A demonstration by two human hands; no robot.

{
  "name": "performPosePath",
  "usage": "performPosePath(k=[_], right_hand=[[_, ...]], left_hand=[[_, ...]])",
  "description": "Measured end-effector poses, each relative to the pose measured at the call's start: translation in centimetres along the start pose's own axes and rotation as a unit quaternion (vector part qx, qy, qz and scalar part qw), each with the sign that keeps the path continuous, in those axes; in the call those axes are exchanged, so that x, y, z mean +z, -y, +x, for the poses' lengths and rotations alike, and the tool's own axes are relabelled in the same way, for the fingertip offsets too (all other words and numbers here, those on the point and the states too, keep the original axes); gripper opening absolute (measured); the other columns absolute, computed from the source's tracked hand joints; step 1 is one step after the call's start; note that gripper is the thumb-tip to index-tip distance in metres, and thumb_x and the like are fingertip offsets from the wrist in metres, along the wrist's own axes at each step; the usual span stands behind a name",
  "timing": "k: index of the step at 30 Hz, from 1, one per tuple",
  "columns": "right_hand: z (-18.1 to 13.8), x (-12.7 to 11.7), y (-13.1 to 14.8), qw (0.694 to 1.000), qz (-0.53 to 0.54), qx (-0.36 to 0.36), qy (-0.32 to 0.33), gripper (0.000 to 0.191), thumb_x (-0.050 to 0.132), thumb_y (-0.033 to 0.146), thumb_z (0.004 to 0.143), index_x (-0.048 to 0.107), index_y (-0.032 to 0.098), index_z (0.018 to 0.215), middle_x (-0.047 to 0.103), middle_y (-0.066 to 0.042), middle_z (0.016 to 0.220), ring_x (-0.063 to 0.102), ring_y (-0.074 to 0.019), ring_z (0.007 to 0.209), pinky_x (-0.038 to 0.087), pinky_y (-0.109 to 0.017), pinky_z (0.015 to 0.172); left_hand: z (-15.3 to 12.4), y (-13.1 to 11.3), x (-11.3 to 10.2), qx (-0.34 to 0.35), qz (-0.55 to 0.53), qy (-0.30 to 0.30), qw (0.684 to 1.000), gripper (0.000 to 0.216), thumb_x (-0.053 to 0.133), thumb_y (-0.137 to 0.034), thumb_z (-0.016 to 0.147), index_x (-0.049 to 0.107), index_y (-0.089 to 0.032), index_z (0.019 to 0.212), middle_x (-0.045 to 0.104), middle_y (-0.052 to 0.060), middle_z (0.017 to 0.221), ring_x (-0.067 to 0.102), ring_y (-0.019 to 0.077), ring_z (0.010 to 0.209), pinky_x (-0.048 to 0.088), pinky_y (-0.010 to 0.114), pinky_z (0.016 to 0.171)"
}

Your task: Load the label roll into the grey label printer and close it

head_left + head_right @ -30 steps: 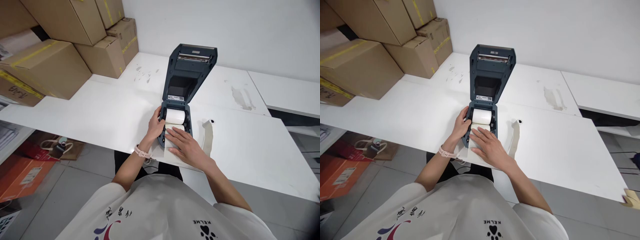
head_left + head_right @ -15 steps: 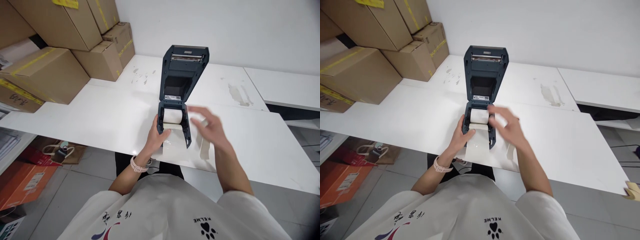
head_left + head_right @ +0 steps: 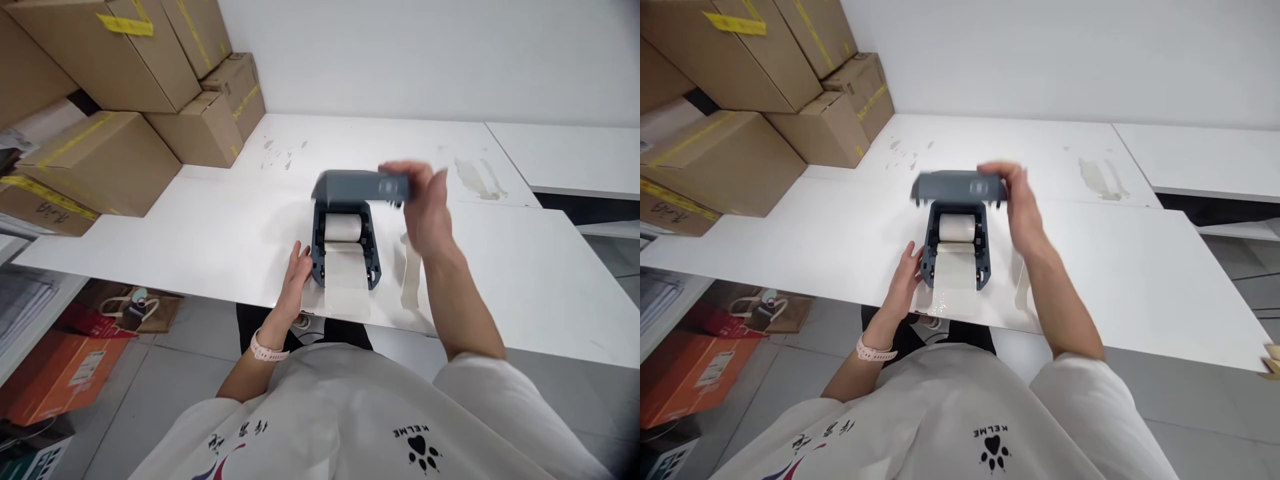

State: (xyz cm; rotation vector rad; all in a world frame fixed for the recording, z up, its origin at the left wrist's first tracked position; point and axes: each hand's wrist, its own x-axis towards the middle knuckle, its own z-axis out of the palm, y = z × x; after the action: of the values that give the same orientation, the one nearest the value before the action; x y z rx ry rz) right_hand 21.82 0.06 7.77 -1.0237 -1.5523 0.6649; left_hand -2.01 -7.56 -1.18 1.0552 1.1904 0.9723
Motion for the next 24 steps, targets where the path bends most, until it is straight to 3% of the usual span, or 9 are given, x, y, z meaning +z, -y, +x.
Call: performPosePath(k=[3,5,6,9,11,14,18,24], right_hand=[[-6.8,1.4,0.3,0.995,-0.091,0.008,0.036,0.042,0.031,0.056,0.106,0.065,0.033,0.109,0.059,-0.001,0.148,0.040,-0.0298,0.152,0.035,-0.059,0.125],[-9.4,2.5,0.1,0.990,-0.136,0.030,0.022,0.031,0.042,0.051,0.104,0.063,0.035,0.121,0.053,-0.002,0.154,0.033,-0.0300,0.157,0.032,-0.062,0.126],[-10.1,2.9,-0.2,0.989,-0.141,0.052,0.007,0.034,0.046,0.050,0.103,0.056,0.037,0.132,0.046,-0.002,0.161,0.029,-0.0298,0.158,0.032,-0.062,0.126],[-10.9,3.6,-1.5,0.987,-0.084,0.137,-0.021,0.067,0.054,0.052,0.099,0.025,0.041,0.158,0.026,-0.003,0.172,0.027,-0.0290,0.160,0.037,-0.059,0.125],[-10.9,3.6,-2.6,0.982,-0.018,0.186,0.014,0.080,0.054,0.055,0.097,0.011,0.042,0.163,0.030,-0.005,0.171,0.035,-0.0289,0.156,0.045,-0.056,0.120],[-11.3,3.3,-3.9,0.971,0.014,0.224,0.076,0.084,0.049,0.058,0.099,0.001,0.041,0.165,0.037,-0.006,0.167,0.044,-0.0288,0.151,0.053,-0.055,0.113],[-11.8,3.0,-4.2,0.964,0.016,0.250,0.093,0.087,0.052,0.060,0.097,0.004,0.039,0.166,0.034,-0.007,0.169,0.044,-0.0296,0.150,0.053,-0.055,0.113],[-11.7,3.2,-3.7,0.954,0.077,0.289,0.035,0.100,0.067,0.063,0.085,0.014,0.034,0.165,0.032,-0.009,0.170,0.037,-0.0304,0.155,0.047,-0.053,0.120]], left_hand=[[0.7,-0.6,-0.1,0.008,-0.019,-0.011,1.000,0.081,0.028,-0.076,0.096,0.017,-0.034,0.164,0.030,0.007,0.172,0.033,0.0289,0.158,0.038,0.051,0.124],[1.2,-1.0,0.4,0.014,-0.021,-0.010,1.000,0.082,0.034,-0.074,0.096,0.017,-0.033,0.164,0.028,0.006,0.173,0.030,0.0280,0.159,0.036,0.050,0.126],[1.3,-1.2,0.7,0.012,-0.020,-0.007,1.000,0.083,0.040,-0.073,0.095,0.017,-0.032,0.164,0.026,0.006,0.174,0.028,0.0279,0.160,0.036,0.049,0.127],[1.5,-1.7,1.3,-0.009,-0.017,0.010,1.000,0.089,0.056,-0.066,0.092,0.015,-0.034,0.164,0.021,0.005,0.175,0.027,0.0299,0.160,0.040,0.047,0.125],[1.3,-1.8,1.3,-0.023,-0.013,0.018,1.000,0.092,0.062,-0.063,0.090,0.015,-0.034,0.164,0.020,0.005,0.175,0.027,0.0317,0.160,0.043,0.045,0.123],[1.0,-1.5,1.0,-0.015,0.001,0.025,1.000,0.090,0.066,-0.059,0.089,0.023,-0.030,0.163,0.025,0.008,0.174,0.028,0.0339,0.159,0.043,0.046,0.123],[1.5,-0.7,0.8,0.041,-0.004,0.042,0.998,0.080,0.067,-0.058,0.088,0.040,-0.024,0.155,0.043,0.013,0.165,0.044,0.0354,0.150,0.046,0.049,0.119],[2.6,0.0,0.4,0.081,0.018,0.029,0.996,0.082,0.071,-0.061,0.082,0.047,-0.021,0.150,0.054,0.015,0.155,0.052,0.0352,0.143,0.050,0.048,0.112]])
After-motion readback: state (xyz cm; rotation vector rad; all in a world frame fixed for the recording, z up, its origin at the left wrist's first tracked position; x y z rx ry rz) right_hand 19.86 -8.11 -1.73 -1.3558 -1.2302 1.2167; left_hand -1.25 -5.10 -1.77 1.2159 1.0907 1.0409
